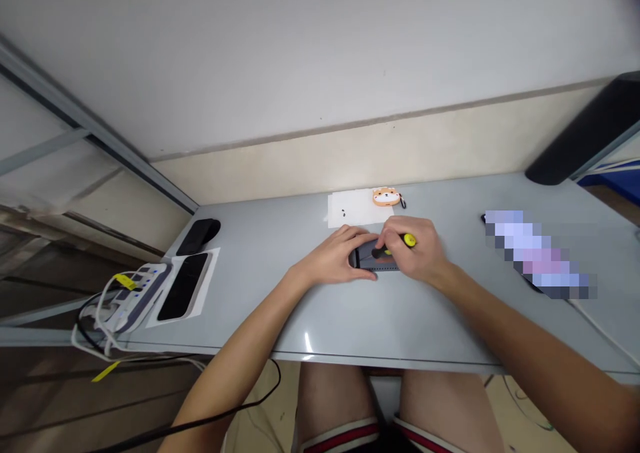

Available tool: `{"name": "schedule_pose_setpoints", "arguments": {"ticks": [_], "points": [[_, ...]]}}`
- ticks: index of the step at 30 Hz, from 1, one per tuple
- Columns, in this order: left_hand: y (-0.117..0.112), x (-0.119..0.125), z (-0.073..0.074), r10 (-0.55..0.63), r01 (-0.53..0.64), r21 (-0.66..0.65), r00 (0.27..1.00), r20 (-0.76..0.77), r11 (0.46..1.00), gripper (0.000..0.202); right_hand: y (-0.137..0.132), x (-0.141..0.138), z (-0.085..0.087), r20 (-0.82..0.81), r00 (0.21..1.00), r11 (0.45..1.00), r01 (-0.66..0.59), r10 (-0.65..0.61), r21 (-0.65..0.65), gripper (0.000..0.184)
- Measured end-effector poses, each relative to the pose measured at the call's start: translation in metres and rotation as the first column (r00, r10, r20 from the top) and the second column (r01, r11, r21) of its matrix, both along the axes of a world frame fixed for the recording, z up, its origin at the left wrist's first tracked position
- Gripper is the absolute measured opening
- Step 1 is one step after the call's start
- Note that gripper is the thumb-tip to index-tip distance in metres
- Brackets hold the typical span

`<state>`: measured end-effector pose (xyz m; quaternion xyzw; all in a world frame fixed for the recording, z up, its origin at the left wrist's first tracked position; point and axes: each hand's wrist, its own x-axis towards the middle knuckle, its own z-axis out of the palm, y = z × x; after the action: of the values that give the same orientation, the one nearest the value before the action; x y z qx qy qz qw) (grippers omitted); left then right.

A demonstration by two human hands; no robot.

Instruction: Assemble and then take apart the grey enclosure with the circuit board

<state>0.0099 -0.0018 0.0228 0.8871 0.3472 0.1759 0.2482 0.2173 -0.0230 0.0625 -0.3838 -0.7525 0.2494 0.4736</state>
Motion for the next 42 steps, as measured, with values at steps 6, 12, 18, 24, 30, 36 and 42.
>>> {"name": "schedule_pose_setpoints", "arguments": {"ticks": [6, 12, 18, 24, 30, 36, 42], "points": [[0.004, -0.006, 0.003, -0.015, 0.015, 0.002, 1.0, -0.012, 1.0, 0.084, 0.007, 0.009, 0.005, -0.063, 0.993, 0.993, 0.094, -0.099, -0.074, 0.032], [0.004, -0.014, 0.013, -0.021, 0.021, -0.01, 0.999, -0.03, 1.0, 0.072, 0.017, 0.022, 0.013, -0.096, 0.978, 0.977, 0.174, -0.186, -0.121, 0.029], [0.005, -0.02, 0.019, -0.022, 0.02, -0.034, 0.999, -0.046, 0.999, 0.061, 0.022, 0.032, 0.017, -0.122, 0.964, 0.969, 0.221, -0.235, -0.113, 0.026], [0.002, -0.013, 0.013, 0.043, -0.044, -0.01, 0.998, -0.056, 0.999, 0.053, 0.021, 0.027, 0.015, -0.195, 0.948, 0.967, 0.241, -0.253, -0.08, 0.029], [-0.003, -0.002, 0.005, 0.05, -0.048, 0.085, 0.998, -0.028, 0.995, 0.038, 0.019, 0.02, 0.009, -0.063, 0.972, 0.965, 0.218, -0.228, -0.144, 0.029], [-0.002, -0.001, 0.005, 0.061, -0.058, 0.093, 0.998, -0.033, 0.994, 0.039, 0.02, 0.021, 0.008, -0.014, 0.973, 0.962, 0.225, -0.23, -0.155, 0.029], [-0.003, 0.001, 0.008, 0.064, -0.06, 0.105, 0.998, -0.028, 0.993, 0.037, 0.019, 0.021, 0.007, 0.011, 0.979, 0.966, 0.202, -0.203, -0.161, 0.029]]}}
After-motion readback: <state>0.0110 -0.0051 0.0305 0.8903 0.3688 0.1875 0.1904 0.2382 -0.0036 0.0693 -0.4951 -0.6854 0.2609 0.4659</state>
